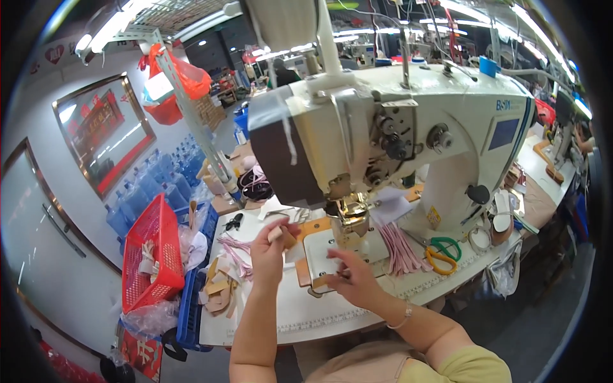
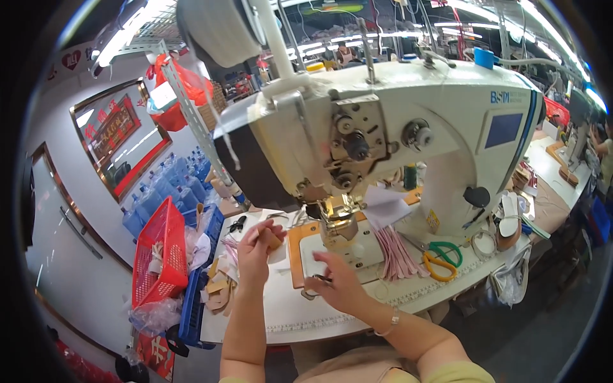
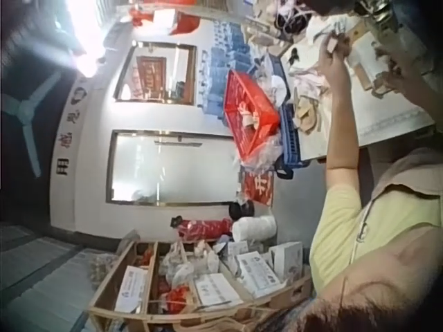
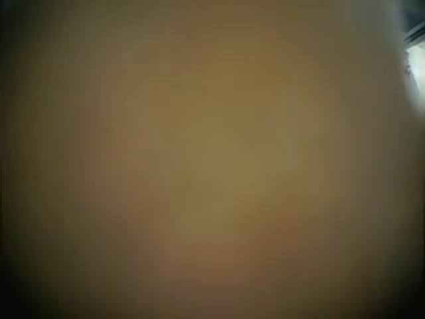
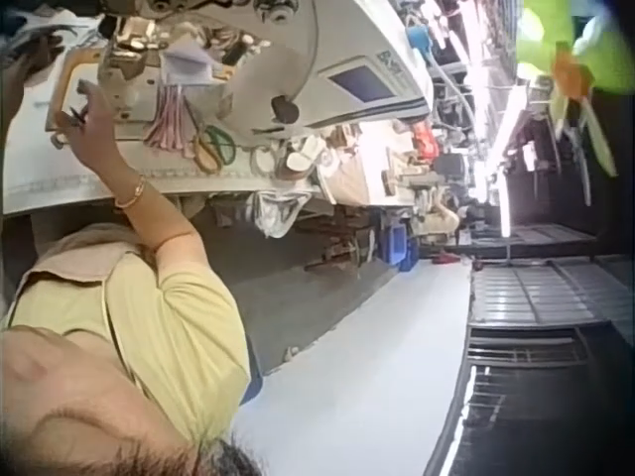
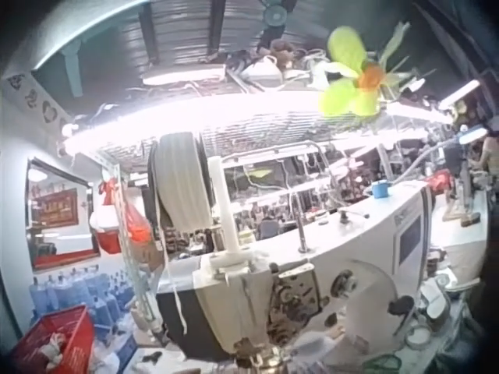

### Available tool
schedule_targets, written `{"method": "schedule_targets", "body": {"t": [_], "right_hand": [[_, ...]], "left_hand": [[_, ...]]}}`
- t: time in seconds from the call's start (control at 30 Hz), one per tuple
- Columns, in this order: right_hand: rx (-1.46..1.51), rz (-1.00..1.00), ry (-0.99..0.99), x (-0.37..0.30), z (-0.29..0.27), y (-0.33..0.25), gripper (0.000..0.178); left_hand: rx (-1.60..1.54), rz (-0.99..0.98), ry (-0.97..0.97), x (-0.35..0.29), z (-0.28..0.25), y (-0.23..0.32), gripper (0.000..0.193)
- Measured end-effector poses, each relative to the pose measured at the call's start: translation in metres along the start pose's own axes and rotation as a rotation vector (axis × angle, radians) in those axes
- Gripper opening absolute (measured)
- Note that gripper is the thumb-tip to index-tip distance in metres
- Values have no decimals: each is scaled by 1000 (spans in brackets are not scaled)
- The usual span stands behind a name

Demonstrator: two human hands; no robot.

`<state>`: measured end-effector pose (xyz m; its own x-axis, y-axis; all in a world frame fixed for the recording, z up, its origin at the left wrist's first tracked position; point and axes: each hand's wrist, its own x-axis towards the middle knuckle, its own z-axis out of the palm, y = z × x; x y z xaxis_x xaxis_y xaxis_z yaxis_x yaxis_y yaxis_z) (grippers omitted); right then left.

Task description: The worker is using an industrial sewing machine to stitch together components of a shoe.

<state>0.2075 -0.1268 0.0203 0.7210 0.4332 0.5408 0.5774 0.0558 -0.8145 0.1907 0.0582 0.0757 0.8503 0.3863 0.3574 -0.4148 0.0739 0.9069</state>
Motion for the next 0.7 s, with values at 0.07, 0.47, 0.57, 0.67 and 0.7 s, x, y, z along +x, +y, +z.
{"method": "schedule_targets", "body": {"t": [0.07, 0.47, 0.57, 0.67, 0.7], "right_hand": [[235, 291, -98, 12, 6, -22, 44], [436, 705, -420, -77, -33, -2, 38], [130, 639, -486, -87, -51, -5, 32], [191, 618, -661, -92, -61, -4, 30], [189, 544, -741, -88, -68, -1, 30]], "left_hand": [[-47, -60, -10, -32, 20, 3, 24], [-70, -188, 14, -149, 59, -56, 16], [-507, -440, 21, -144, 63, -58, 21], [-615, -610, 125, -141, 63, -56, 24], [-820, -652, 113, -143, 55, -61, 23]]}}
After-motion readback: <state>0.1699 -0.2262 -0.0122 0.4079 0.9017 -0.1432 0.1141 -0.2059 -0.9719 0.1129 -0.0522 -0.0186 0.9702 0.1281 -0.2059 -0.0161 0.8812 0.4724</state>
